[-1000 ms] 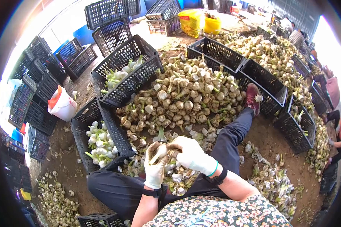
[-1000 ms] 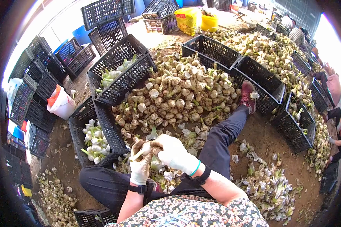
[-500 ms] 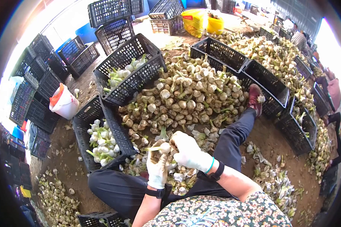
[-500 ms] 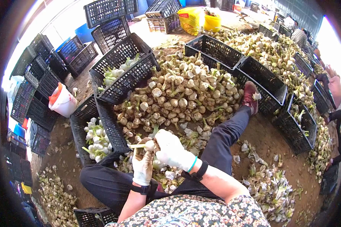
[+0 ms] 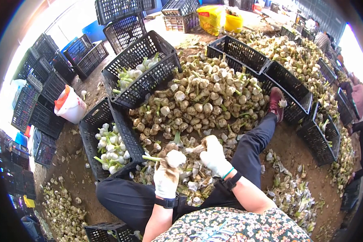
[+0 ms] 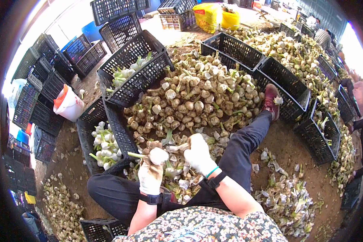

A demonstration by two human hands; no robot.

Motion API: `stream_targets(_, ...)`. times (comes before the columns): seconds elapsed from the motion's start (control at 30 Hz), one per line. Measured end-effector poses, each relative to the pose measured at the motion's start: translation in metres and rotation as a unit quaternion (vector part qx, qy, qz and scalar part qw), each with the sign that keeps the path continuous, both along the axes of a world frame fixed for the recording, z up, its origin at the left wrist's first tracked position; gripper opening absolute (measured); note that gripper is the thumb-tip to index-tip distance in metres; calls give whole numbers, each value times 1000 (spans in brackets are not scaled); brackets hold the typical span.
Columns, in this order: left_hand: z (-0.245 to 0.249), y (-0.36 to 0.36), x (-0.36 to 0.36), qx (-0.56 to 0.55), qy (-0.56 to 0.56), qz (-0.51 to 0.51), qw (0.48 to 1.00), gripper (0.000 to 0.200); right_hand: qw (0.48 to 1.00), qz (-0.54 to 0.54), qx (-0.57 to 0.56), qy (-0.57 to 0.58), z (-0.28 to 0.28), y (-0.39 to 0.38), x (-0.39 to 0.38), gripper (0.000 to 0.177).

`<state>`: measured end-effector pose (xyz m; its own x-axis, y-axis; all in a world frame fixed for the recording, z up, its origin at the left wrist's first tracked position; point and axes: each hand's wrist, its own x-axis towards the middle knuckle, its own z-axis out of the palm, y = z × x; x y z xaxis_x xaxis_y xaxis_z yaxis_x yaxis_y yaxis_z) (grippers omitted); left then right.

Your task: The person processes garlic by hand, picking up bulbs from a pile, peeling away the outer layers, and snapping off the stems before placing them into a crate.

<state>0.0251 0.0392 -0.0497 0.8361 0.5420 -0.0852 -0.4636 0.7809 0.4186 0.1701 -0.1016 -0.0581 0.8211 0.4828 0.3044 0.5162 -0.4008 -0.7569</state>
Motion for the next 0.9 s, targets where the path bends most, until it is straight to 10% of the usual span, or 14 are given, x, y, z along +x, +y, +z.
stream_targets(0.13,20,7,3,-1,-44,6,999,27,984,8,-179,14,-32,-19,15,27)
stream_targets(0.27,-4,7,4,74,22,29,997,29,867,168,45,466,48,12,-6,30)
stream_targets(0.47,1,6,3,143,158,36,976,35,893,208,88,390,44,38,-21,23)
stream_targets(0.6,-14,12,-1,-68,16,15,997,33,562,102,452,685,-12,39,5,26)
stream_targets(0.67,-8,30,1,-89,69,72,991,32,765,24,248,593,-8,32,20,31)
stream_targets(0.7,-4,42,5,-96,88,131,983,36,766,23,246,594,-26,24,23,31)
stream_targets(0.73,1,52,4,-73,59,209,973,41,933,-1,21,359,-53,17,26,37)
stream_targets(0.77,17,66,0,-94,-5,220,971,43,976,-24,-205,76,-76,16,29,42)
stream_targets(0.9,43,79,-4,-117,-22,240,963,51,951,131,-253,121,-114,51,16,34)
